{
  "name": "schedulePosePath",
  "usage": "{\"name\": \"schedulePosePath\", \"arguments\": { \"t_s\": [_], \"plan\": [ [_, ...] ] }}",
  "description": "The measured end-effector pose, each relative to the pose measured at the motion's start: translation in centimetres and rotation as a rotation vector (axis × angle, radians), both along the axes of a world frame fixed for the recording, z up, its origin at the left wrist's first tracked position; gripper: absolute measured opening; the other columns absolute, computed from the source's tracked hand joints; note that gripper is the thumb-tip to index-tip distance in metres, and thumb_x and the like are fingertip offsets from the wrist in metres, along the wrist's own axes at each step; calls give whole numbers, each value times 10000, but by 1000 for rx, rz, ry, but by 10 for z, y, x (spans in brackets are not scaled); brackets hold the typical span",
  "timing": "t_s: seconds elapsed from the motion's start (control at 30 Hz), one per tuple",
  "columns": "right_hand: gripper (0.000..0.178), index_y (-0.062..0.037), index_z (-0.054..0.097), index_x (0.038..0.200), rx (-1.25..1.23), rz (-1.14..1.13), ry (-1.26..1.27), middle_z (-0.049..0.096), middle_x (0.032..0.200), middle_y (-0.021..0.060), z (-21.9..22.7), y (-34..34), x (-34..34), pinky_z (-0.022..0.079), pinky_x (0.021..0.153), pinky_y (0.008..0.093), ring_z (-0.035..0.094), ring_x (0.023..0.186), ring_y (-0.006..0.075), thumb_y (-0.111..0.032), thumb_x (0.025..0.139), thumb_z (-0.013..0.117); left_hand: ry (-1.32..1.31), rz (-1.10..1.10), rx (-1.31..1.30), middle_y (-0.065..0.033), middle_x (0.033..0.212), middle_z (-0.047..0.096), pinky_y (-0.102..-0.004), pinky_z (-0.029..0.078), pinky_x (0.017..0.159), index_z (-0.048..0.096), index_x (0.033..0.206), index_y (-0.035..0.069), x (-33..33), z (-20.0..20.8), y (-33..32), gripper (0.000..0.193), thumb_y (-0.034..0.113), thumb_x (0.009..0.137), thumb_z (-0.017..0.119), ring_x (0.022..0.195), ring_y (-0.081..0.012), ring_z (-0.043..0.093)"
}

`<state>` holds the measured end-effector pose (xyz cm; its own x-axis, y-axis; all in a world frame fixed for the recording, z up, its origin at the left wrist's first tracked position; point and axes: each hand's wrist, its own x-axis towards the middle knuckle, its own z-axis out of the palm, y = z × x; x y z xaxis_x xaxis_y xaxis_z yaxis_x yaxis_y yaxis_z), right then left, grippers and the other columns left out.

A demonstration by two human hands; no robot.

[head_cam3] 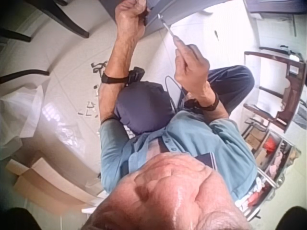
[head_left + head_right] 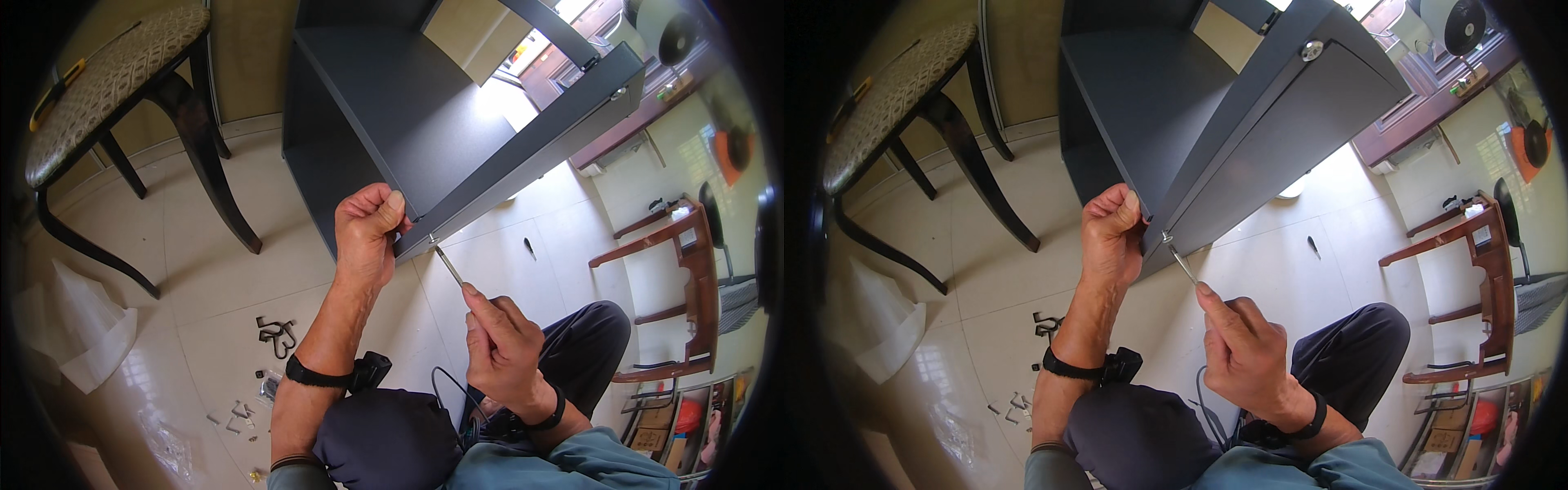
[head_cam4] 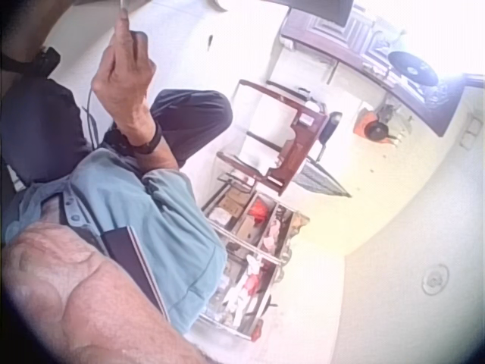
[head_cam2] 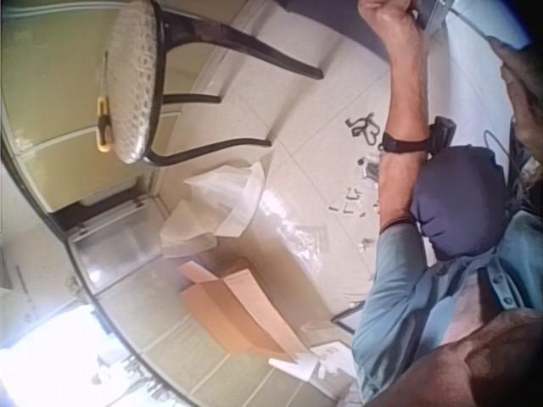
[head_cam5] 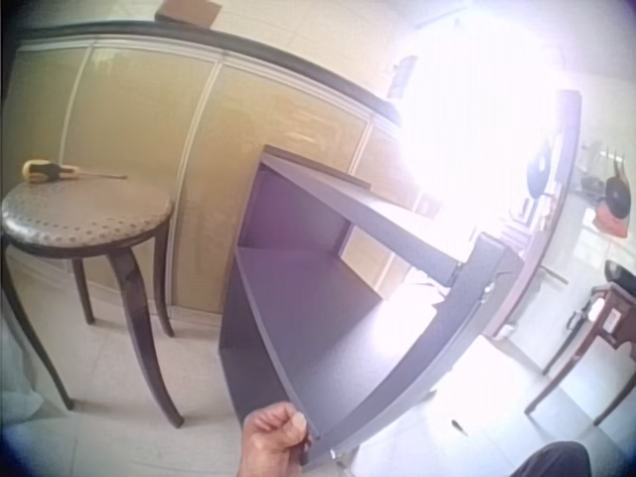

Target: The person attaches panels of a dark gray storage unit together, aligns the pre-drilled holes, inserts fasteners, and uses a screwdriver to tighten screws to secure the structure.

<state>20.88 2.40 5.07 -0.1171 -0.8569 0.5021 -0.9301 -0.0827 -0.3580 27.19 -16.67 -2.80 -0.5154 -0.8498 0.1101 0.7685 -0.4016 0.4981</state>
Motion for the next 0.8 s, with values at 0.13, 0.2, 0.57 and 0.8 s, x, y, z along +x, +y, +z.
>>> {"name": "schedulePosePath", "arguments": {
  "t_s": [0.13, 0.2, 0.57, 0.8],
  "plan": [
    [490, -8, 603, 1217, -19, -1, 8, 512, 699, 75, -1, -3, 1, 402, 438, 264, 493, 481, 172, 125, 745, 593, 7, -1, -6, -5, 625, 555, -238, 398, 574, 590, 692, 47, 0, -2, -1, 226, 159, 861, 689, 571, -104, 506],
    [492, -6, 600, 1219, -16, 3, 1, 515, 706, 77, -4, -1, -1, 403, 437, 267, 496, 482, 176, 124, 744, 595, 9, 1, -6, -7, 626, 557, -238, 397, 573, 591, 694, 45, 0, -2, -1, 225, 160, 861, 688, 570, -105, 506],
    [483, -17, 574, 1252, -28, -43, 110, 540, 742, 70, -10, -3, 3, 404, 433, 266, 523, 511, 171, 90, 781, 601, -1, 6, -7, -4, 631, 566, -229, 395, 571, 597, 703, 51, 0, 0, 1, 226, 182, 856, 699, 574, -97, 510],
    [371, -69, 475, 1352, 489, 146, -2227, 516, 731, 24, 30, -8, -16, 234, 354, 181, 255, 390, 20, -183, 1007, 397, 14, 18, -45, 10, 632, 556, -219, 393, 590, 592, 703, 58, 1, -4, -2, 233, 191, 863, 697, 586, -88, 508]
  ]
}}
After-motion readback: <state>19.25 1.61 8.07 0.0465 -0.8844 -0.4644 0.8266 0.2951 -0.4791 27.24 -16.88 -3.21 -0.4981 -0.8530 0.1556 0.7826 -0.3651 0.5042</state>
